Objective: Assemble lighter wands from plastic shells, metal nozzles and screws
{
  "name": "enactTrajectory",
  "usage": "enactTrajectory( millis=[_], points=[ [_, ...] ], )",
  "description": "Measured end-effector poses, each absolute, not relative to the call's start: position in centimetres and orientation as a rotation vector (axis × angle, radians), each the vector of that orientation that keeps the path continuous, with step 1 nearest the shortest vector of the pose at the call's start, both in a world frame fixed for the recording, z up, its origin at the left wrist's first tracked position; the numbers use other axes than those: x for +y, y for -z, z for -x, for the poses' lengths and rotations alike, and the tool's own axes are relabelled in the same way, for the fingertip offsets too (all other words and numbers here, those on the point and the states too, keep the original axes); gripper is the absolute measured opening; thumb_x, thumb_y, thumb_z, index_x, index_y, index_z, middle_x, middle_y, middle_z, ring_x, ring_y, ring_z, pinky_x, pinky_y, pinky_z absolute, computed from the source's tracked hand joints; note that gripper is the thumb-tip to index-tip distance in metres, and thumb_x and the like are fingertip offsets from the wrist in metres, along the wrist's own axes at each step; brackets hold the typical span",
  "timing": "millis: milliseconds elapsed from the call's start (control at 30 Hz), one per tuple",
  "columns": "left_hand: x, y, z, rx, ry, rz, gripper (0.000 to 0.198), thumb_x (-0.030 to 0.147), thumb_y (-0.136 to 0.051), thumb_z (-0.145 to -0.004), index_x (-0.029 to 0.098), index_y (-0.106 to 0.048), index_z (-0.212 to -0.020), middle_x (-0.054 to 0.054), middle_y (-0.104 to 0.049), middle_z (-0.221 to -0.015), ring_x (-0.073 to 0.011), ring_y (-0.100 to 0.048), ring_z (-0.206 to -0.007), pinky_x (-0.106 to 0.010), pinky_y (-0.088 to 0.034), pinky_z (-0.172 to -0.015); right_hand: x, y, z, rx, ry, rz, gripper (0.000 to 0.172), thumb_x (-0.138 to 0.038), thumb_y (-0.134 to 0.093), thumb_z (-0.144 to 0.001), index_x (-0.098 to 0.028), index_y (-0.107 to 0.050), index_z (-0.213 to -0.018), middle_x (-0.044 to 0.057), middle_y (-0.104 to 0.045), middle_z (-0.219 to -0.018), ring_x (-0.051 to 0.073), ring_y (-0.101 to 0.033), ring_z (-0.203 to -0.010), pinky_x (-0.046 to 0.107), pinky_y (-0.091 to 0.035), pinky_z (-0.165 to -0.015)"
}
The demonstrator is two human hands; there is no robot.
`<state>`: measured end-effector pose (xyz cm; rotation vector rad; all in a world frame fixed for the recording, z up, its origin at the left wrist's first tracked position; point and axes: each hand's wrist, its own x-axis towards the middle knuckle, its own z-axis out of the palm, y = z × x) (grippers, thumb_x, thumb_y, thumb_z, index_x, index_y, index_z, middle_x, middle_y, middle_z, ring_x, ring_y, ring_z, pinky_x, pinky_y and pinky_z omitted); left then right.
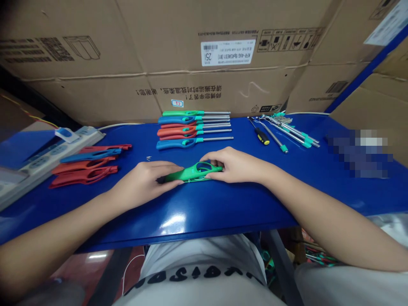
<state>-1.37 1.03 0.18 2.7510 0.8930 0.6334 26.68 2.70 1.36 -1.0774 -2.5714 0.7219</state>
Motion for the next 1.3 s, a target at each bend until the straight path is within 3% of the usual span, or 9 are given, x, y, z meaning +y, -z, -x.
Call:
enactTrajectory(
  millis=[267, 467, 1000, 1300],
  points=[
    [1.0, 0.0, 1.3, 0.900, -0.635, -2.772, 0.026, 0.027, -0.068, -0.092, 0.012, -0.072, -0.113, -0.010, -0.076, -0.105, -0.0234, -0.074, -0.093, -0.033, -0.060, -0.085, 2.6, -1.3, -26.4, -2.598, -0.628, 1.114, 0.040, -0.037, -0.068, -0.086, -0.019, -0.068, -0.123, 0.002, -0.067, -0.080, 0.014, -0.058, -0.067, 0.025, -0.038, -0.063],
    [0.9, -0.4, 1.3, 0.901, -0.647, -2.733, 0.026, 0.029, -0.066, -0.094, 0.013, -0.073, -0.113, -0.009, -0.077, -0.105, -0.0218, -0.074, -0.091, -0.031, -0.059, -0.084, 2.6, -1.6, -26.6, -2.610, -0.583, 1.116, 0.039, -0.042, -0.064, -0.091, -0.020, -0.068, -0.123, 0.005, -0.074, -0.099, 0.016, -0.063, -0.077, 0.026, -0.041, -0.068],
    [1.0, -1.3, 1.5, 0.944, -0.427, -2.752, 0.024, 0.034, -0.066, -0.094, 0.019, -0.074, -0.111, -0.004, -0.077, -0.107, -0.0222, -0.072, -0.096, -0.032, -0.055, -0.082, 2.7, -2.0, -26.9, -2.753, -0.384, 1.169, 0.034, -0.053, -0.063, -0.089, -0.019, -0.063, -0.085, 0.002, -0.066, -0.086, 0.015, -0.057, -0.074, 0.026, -0.031, -0.060],
    [0.8, -1.4, 1.5, 0.939, -0.448, -2.752, 0.025, 0.037, -0.064, -0.095, 0.021, -0.074, -0.111, -0.005, -0.077, -0.107, -0.0219, -0.072, -0.097, -0.033, -0.055, -0.084, 2.5, -2.5, -27.5, -2.794, -0.317, 1.064, 0.034, -0.051, -0.062, -0.092, -0.019, -0.062, -0.080, 0.002, -0.063, -0.082, 0.015, -0.056, -0.073, 0.027, -0.031, -0.062]
  ],
)
